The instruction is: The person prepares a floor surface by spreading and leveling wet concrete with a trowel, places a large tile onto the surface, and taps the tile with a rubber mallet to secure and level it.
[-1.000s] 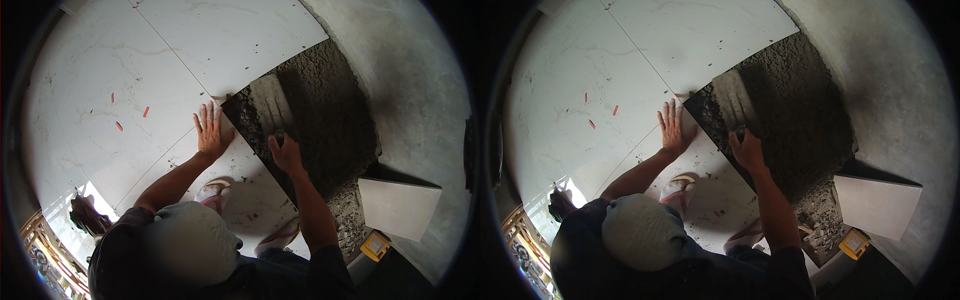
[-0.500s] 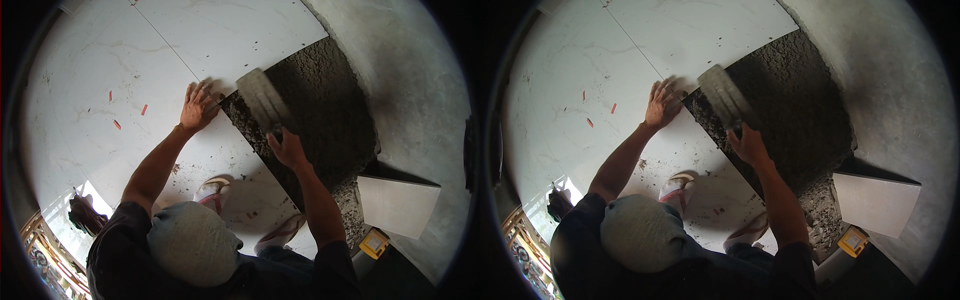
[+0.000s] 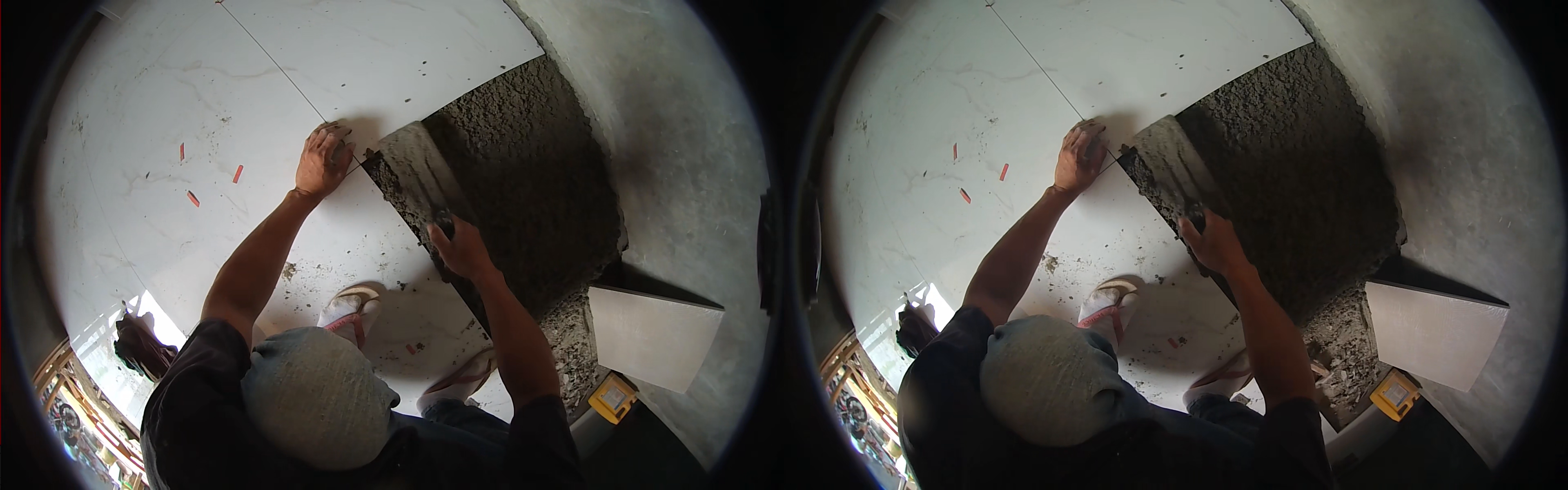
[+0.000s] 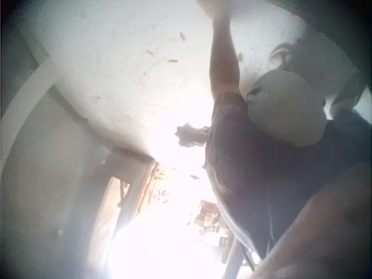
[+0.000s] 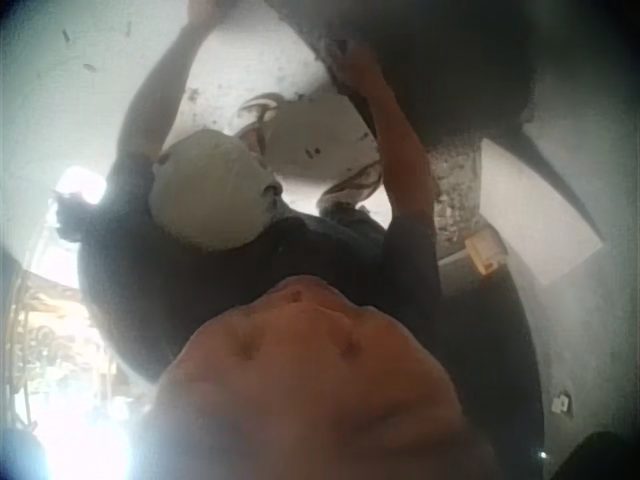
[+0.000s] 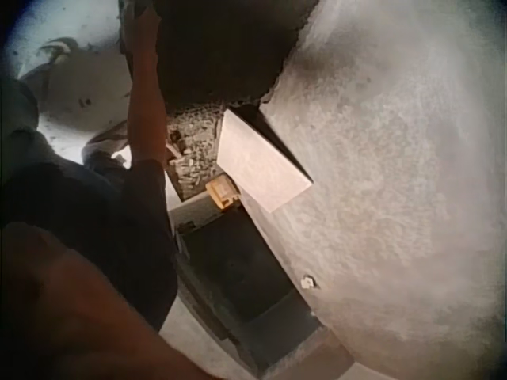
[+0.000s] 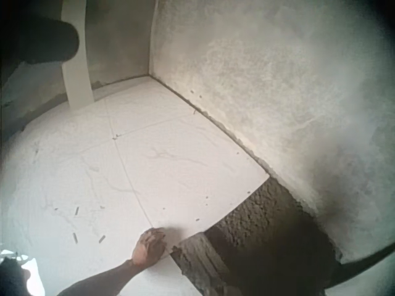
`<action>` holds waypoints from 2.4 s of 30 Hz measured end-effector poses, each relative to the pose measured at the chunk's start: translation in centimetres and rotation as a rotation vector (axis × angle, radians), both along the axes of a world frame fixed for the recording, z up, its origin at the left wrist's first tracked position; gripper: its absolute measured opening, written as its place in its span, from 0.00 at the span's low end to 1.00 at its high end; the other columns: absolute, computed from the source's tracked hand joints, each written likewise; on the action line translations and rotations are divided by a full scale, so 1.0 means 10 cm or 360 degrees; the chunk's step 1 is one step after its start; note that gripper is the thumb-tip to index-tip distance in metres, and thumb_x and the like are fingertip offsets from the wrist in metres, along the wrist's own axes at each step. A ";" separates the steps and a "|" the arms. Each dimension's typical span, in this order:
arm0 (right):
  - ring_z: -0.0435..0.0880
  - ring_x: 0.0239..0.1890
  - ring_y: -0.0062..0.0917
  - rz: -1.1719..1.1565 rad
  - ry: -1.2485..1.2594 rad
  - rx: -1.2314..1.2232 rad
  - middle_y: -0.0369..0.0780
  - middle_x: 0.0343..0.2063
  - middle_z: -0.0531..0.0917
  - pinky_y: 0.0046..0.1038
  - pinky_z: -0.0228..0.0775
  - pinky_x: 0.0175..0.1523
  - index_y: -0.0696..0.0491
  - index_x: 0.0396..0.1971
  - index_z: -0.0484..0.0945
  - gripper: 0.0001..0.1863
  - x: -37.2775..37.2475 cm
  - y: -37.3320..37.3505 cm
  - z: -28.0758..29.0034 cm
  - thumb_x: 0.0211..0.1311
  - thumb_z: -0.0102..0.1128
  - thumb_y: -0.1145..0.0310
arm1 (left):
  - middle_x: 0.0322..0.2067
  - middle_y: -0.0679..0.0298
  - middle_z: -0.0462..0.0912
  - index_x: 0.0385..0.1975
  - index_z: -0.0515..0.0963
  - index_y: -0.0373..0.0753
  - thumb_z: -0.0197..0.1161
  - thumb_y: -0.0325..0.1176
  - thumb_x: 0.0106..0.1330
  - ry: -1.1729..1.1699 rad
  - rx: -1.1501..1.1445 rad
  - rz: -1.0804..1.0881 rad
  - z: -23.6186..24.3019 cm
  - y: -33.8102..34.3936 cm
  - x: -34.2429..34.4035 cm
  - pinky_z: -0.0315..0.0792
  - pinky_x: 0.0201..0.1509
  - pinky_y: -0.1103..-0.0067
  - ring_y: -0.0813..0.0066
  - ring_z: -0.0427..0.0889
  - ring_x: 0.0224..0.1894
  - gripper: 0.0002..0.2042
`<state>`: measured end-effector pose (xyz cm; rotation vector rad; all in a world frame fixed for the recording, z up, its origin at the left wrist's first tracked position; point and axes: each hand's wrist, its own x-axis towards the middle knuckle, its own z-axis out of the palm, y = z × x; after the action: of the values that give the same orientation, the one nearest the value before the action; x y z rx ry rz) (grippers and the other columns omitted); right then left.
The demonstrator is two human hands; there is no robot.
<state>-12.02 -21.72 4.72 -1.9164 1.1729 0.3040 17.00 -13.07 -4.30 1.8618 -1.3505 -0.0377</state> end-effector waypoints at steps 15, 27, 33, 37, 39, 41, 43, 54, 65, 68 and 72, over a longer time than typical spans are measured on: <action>0.80 0.32 0.54 0.0309 0.0347 -0.0233 0.55 0.24 0.81 0.45 0.75 0.38 0.61 0.37 0.74 0.27 -0.83 0.00 0.39 0.56 0.58 0.48 | 0.68 0.55 0.50 0.58 0.69 0.47 0.59 0.54 0.59 -0.0408 0.0655 -0.0114 0.20 0.19 -0.55 0.29 0.67 0.41 0.51 0.39 0.72 0.28; 0.82 0.38 0.50 0.0091 0.0085 -0.0261 0.58 0.28 0.81 0.41 0.72 0.46 0.71 0.49 0.70 0.38 -0.14 -0.16 0.30 0.58 0.57 0.46 | 0.64 0.61 0.59 0.48 0.75 0.46 0.61 0.46 0.61 -0.0218 0.0491 0.0244 0.02 0.01 -0.65 0.35 0.68 0.44 0.55 0.46 0.71 0.18; 0.80 0.41 0.52 0.0317 0.0164 -0.0301 0.60 0.32 0.80 0.41 0.73 0.47 0.69 0.45 0.71 0.33 -0.07 -0.07 0.30 0.60 0.54 0.48 | 0.64 0.60 0.59 0.42 0.78 0.48 0.62 0.42 0.61 -0.0256 0.0413 0.0054 0.04 0.21 -0.81 0.34 0.67 0.42 0.54 0.45 0.71 0.12; 0.80 0.42 0.53 0.0185 0.0241 -0.0247 0.60 0.33 0.80 0.41 0.73 0.48 0.68 0.47 0.71 0.34 -0.02 -0.02 0.19 0.60 0.54 0.47 | 0.66 0.58 0.54 0.38 0.79 0.50 0.63 0.42 0.60 -0.0330 0.0419 0.0050 0.07 0.22 -0.86 0.31 0.67 0.41 0.51 0.41 0.72 0.09; 0.79 0.43 0.53 0.0015 0.0056 -0.0256 0.61 0.33 0.80 0.43 0.72 0.48 0.67 0.48 0.71 0.34 -0.05 0.01 0.18 0.60 0.54 0.47 | 0.67 0.58 0.53 0.37 0.80 0.50 0.63 0.42 0.60 -0.0288 0.0396 0.0107 0.09 0.19 -0.88 0.30 0.67 0.41 0.51 0.41 0.72 0.09; 0.79 0.43 0.53 0.0002 0.0062 -0.0241 0.61 0.33 0.80 0.43 0.72 0.48 0.66 0.48 0.71 0.34 -0.08 0.04 0.19 0.60 0.54 0.47 | 0.68 0.58 0.51 0.39 0.78 0.49 0.62 0.41 0.61 -0.0120 0.0458 0.0259 0.09 0.15 -0.90 0.29 0.67 0.42 0.50 0.40 0.72 0.09; 0.79 0.43 0.53 -0.0012 0.0104 -0.0171 0.61 0.33 0.80 0.43 0.72 0.49 0.66 0.48 0.71 0.33 -0.09 0.05 0.21 0.60 0.55 0.46 | 0.68 0.56 0.51 0.41 0.76 0.49 0.61 0.40 0.62 -0.0085 0.0489 0.0264 0.08 0.13 -0.92 0.29 0.67 0.41 0.49 0.39 0.72 0.09; 0.82 0.36 0.49 0.0045 0.0076 -0.0174 0.56 0.30 0.82 0.39 0.74 0.44 0.70 0.48 0.71 0.35 -0.11 0.04 0.23 0.59 0.56 0.47 | 0.69 0.55 0.49 0.49 0.74 0.48 0.61 0.38 0.61 -0.0064 0.0477 0.0475 0.04 0.22 -0.88 0.31 0.68 0.44 0.47 0.39 0.72 0.16; 0.82 0.35 0.50 0.0078 0.0030 -0.0313 0.54 0.28 0.82 0.39 0.74 0.43 0.66 0.41 0.73 0.29 -0.15 0.07 0.21 0.61 0.55 0.50 | 0.69 0.51 0.45 0.51 0.73 0.46 0.59 0.42 0.61 -0.0086 0.0541 0.0249 0.15 0.30 -0.87 0.29 0.67 0.43 0.47 0.37 0.72 0.18; 0.82 0.35 0.50 0.0178 0.0136 -0.0349 0.55 0.27 0.82 0.42 0.74 0.43 0.65 0.40 0.73 0.28 -0.13 0.10 0.24 0.61 0.55 0.49 | 0.69 0.51 0.47 0.56 0.68 0.45 0.58 0.40 0.60 -0.0048 0.0468 0.0318 0.10 0.33 -0.88 0.29 0.68 0.46 0.47 0.38 0.72 0.23; 0.81 0.36 0.51 -0.0159 0.0134 -0.0237 0.56 0.28 0.81 0.45 0.74 0.43 0.63 0.41 0.73 0.29 -0.10 0.14 0.29 0.61 0.54 0.47 | 0.68 0.50 0.48 0.57 0.65 0.43 0.58 0.37 0.60 0.0035 0.0508 0.0323 0.10 0.59 -0.92 0.30 0.69 0.46 0.47 0.39 0.72 0.24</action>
<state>-13.06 -20.35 7.66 -1.9810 1.3760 0.2515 7.79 -7.19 -3.33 2.2509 -1.1859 -0.1775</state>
